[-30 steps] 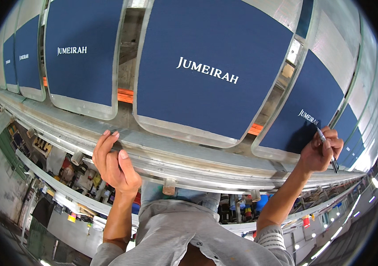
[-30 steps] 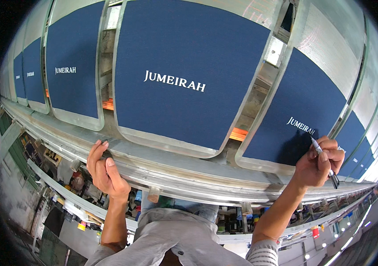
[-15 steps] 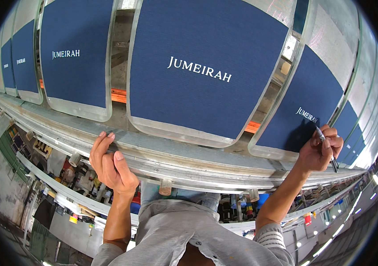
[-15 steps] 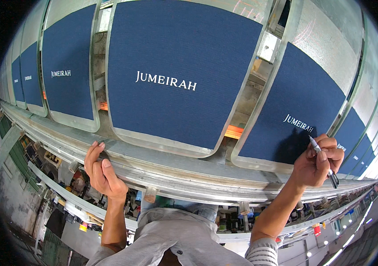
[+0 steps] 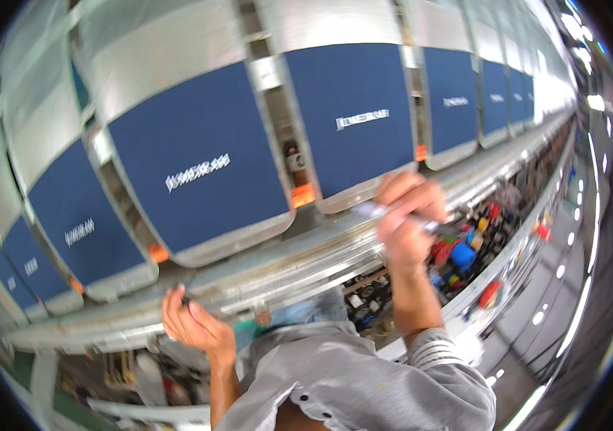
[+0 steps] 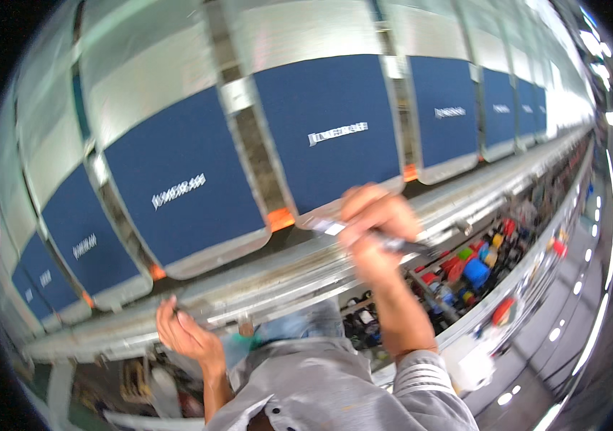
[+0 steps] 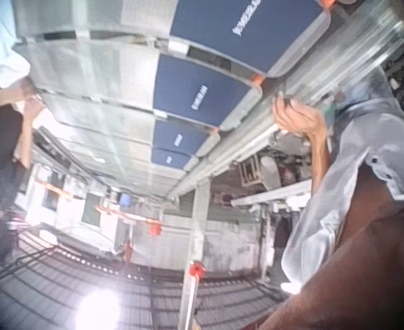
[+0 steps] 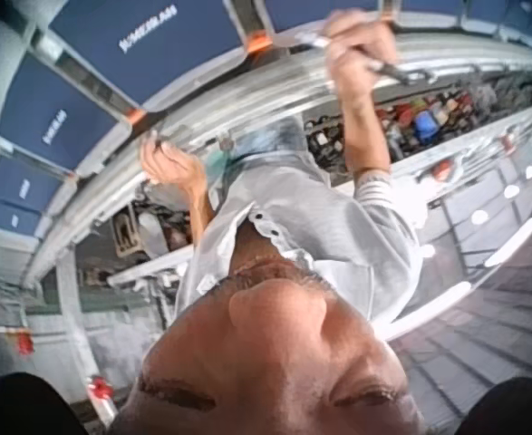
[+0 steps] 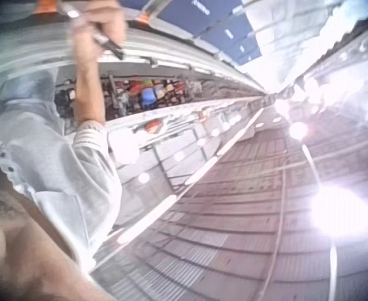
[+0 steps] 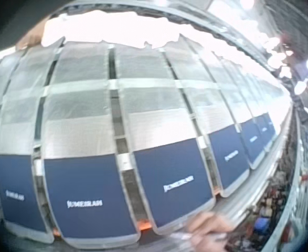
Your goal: The person applies white lettering to a dark blue surface using a small tool to position individual letters and a white marker to trace and refine the characters. The person works on multiple panels labeled JUMEIRAH, carefully aligning and filling in the letters.
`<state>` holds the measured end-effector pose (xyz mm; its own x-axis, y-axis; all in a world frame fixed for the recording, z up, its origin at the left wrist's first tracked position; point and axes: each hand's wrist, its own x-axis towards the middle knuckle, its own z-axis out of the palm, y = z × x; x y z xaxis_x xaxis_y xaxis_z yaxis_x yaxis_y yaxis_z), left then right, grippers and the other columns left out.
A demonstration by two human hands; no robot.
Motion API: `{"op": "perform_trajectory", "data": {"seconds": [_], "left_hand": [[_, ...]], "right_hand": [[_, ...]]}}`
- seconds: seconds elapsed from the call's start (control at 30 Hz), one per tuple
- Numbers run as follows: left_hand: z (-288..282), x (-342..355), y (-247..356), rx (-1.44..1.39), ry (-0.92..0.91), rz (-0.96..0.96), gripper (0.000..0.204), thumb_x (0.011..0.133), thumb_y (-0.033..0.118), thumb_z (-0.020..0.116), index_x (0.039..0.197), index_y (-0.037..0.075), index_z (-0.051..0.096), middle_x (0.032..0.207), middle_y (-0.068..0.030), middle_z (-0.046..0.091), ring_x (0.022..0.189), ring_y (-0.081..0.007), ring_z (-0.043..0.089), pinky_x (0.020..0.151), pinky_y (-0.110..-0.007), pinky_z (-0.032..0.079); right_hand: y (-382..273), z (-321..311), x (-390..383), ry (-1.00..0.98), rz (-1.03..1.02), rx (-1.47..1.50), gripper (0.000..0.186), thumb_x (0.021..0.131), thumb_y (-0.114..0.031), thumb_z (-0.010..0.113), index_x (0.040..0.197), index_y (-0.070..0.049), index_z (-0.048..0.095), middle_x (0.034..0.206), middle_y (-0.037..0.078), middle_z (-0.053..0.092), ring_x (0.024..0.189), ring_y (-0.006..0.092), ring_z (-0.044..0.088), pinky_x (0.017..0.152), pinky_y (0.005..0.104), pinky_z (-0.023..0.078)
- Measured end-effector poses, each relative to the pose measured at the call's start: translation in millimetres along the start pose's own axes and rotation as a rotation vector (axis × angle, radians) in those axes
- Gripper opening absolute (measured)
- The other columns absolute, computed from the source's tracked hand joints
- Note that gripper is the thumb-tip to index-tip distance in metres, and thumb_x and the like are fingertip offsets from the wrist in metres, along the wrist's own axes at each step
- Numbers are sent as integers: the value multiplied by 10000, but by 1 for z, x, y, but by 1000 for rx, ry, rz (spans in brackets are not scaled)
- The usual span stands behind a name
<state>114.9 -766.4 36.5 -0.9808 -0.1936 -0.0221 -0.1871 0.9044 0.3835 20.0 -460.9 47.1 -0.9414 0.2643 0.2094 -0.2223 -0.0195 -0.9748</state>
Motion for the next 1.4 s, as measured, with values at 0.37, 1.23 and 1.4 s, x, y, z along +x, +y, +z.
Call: {"op": "perform_trajectory", "data": {"seconds": [0.37,1.23,1.4], "left_hand": [[-6,-16,-31,-119,-192,320,414,1058,346,288,819,50,452,1236,-157,590,1186,-348,522,982,-450,288],[-110,92,-241,-129,-605,500,330,1017,247,394,836,-14,485,1204,-251,555,1094,-441,544,932,-519,419],[-103,95,-235,-74,-645,527,302,991,228,427,819,-15,481,1134,-270,577,1007,-429,558,871,-508,426]], "right_hand": [[6,87,-90,359,221,420,163,725,89,615,804,8,498,737,137,572,592,131,455,513,278,356],[54,226,-29,1110,76,-263,113,793,80,547,812,1,469,720,114,521,522,68,388,453,199,306],[61,228,-30,1091,143,-334,116,781,90,540,772,5,463,714,155,557,519,80,434,458,203,363]]}}
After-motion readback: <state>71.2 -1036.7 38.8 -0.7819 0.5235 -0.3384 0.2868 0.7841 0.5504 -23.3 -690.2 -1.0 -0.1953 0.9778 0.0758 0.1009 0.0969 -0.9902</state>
